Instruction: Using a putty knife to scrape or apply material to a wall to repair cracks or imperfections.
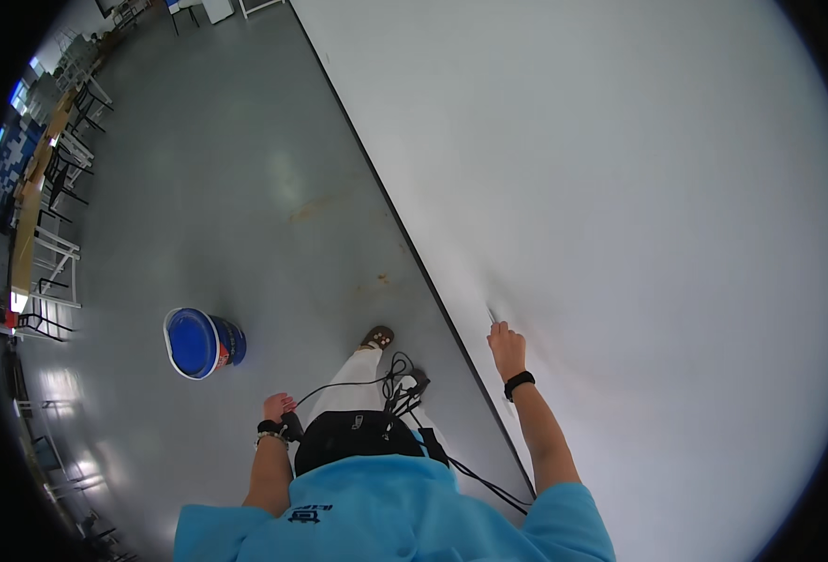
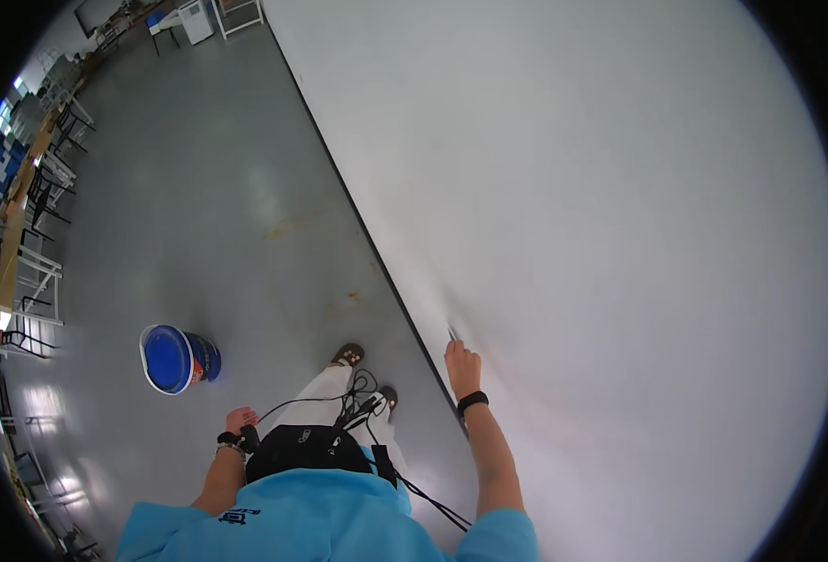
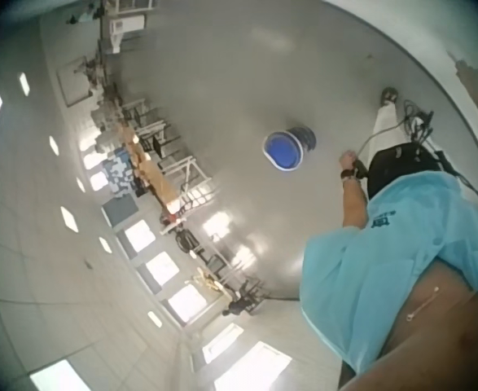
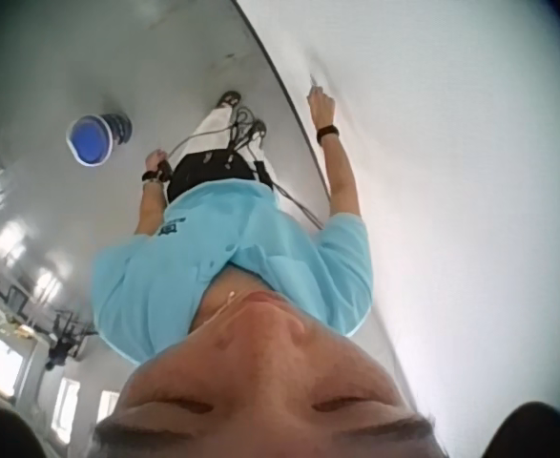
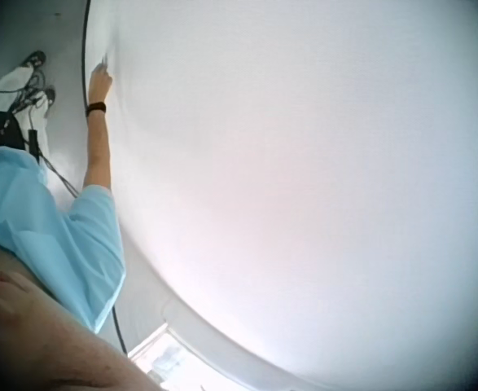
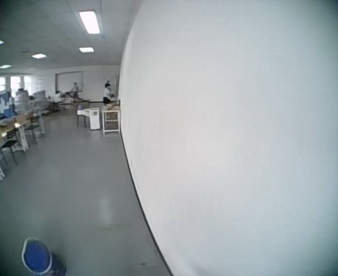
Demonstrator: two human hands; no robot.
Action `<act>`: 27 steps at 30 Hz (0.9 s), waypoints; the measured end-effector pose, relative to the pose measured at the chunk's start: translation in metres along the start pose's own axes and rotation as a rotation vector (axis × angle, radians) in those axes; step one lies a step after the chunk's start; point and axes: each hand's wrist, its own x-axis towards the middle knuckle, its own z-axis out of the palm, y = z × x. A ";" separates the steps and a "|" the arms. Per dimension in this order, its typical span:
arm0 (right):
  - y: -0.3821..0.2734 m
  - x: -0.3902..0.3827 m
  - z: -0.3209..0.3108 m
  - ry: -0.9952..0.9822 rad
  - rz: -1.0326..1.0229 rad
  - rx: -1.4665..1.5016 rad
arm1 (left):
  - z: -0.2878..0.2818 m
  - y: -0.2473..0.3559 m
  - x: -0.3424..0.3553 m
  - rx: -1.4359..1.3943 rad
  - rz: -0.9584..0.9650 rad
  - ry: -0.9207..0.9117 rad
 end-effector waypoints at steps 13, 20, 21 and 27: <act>-0.018 0.005 -0.066 0.249 0.202 0.241 | -0.002 -0.026 0.011 -0.001 -0.002 -0.015; -0.056 -0.014 -0.238 0.840 0.661 1.071 | 0.025 0.036 0.019 -0.097 0.051 -0.105; -0.061 -0.018 -0.259 0.952 0.647 1.190 | 0.026 0.049 0.015 -0.100 0.063 -0.130; -0.105 -0.035 -0.380 1.378 0.502 1.575 | 0.025 0.124 0.008 -0.115 0.161 -0.267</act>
